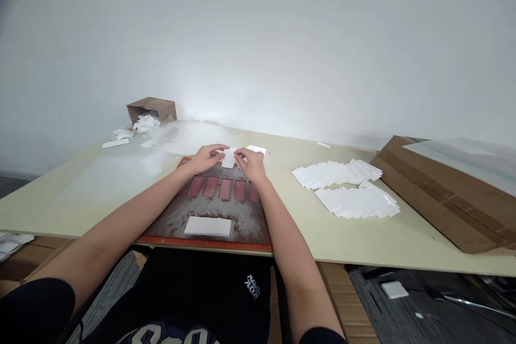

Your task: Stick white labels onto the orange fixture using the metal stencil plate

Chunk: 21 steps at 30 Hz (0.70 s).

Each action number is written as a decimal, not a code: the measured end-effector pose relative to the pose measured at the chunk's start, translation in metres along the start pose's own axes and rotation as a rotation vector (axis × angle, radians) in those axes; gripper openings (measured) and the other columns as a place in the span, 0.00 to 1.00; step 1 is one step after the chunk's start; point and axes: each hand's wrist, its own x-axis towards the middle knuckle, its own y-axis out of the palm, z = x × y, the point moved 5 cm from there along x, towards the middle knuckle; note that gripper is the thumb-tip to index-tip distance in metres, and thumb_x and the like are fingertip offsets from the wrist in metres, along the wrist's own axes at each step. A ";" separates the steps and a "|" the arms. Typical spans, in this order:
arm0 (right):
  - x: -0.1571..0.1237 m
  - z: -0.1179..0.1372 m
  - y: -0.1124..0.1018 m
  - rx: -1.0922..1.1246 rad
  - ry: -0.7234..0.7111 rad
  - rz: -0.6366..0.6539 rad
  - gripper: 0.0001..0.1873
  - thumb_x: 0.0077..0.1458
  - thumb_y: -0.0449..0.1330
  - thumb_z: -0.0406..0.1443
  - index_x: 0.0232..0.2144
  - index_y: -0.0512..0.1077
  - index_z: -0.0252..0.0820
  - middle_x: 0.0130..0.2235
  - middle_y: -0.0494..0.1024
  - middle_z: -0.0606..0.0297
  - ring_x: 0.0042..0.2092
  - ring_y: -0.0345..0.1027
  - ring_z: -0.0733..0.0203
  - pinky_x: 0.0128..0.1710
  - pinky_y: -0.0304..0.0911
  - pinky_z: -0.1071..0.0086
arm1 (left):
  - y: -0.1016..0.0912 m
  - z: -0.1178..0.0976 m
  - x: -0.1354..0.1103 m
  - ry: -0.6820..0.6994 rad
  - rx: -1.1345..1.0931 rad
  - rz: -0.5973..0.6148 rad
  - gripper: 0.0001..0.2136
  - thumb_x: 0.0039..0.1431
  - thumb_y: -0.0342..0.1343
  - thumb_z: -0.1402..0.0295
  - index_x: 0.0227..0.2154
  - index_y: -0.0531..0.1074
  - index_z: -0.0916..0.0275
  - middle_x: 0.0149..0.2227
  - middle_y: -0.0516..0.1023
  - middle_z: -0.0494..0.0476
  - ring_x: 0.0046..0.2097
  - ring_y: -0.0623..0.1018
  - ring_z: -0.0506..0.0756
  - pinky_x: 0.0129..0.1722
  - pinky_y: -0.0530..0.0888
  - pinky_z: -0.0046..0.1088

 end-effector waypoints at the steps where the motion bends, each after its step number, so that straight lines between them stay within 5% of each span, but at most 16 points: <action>1: 0.001 -0.001 -0.002 0.011 0.006 -0.010 0.09 0.61 0.55 0.38 0.37 0.75 0.44 0.39 0.81 0.65 0.39 0.74 0.60 0.49 0.59 0.63 | 0.000 0.000 0.001 0.003 0.003 -0.004 0.21 0.56 0.52 0.59 0.49 0.75 0.64 0.44 0.81 0.60 0.34 0.79 0.54 0.37 0.76 0.31; 5: 0.000 -0.006 -0.012 0.029 0.036 -0.051 0.11 0.60 0.54 0.38 0.38 0.75 0.44 0.39 0.81 0.64 0.39 0.74 0.58 0.47 0.63 0.62 | 0.000 0.000 0.004 0.010 0.029 -0.051 0.18 0.56 0.53 0.60 0.45 0.76 0.64 0.38 0.81 0.58 0.32 0.78 0.53 0.32 0.75 0.29; 12: -0.006 -0.006 -0.018 0.030 0.064 -0.028 0.08 0.55 0.55 0.36 0.32 0.75 0.45 0.34 0.80 0.67 0.36 0.74 0.59 0.49 0.60 0.62 | -0.007 0.002 0.003 0.050 0.095 -0.103 0.19 0.57 0.51 0.64 0.50 0.73 0.62 0.44 0.79 0.58 0.32 0.76 0.51 0.38 0.76 0.30; 21: -0.008 -0.011 -0.023 0.022 0.110 -0.041 0.07 0.54 0.56 0.37 0.32 0.74 0.45 0.33 0.80 0.67 0.36 0.74 0.60 0.50 0.59 0.62 | -0.005 -0.001 0.004 0.065 0.129 -0.084 0.16 0.55 0.52 0.67 0.45 0.76 0.62 0.50 0.78 0.61 0.45 0.78 0.56 0.46 0.76 0.33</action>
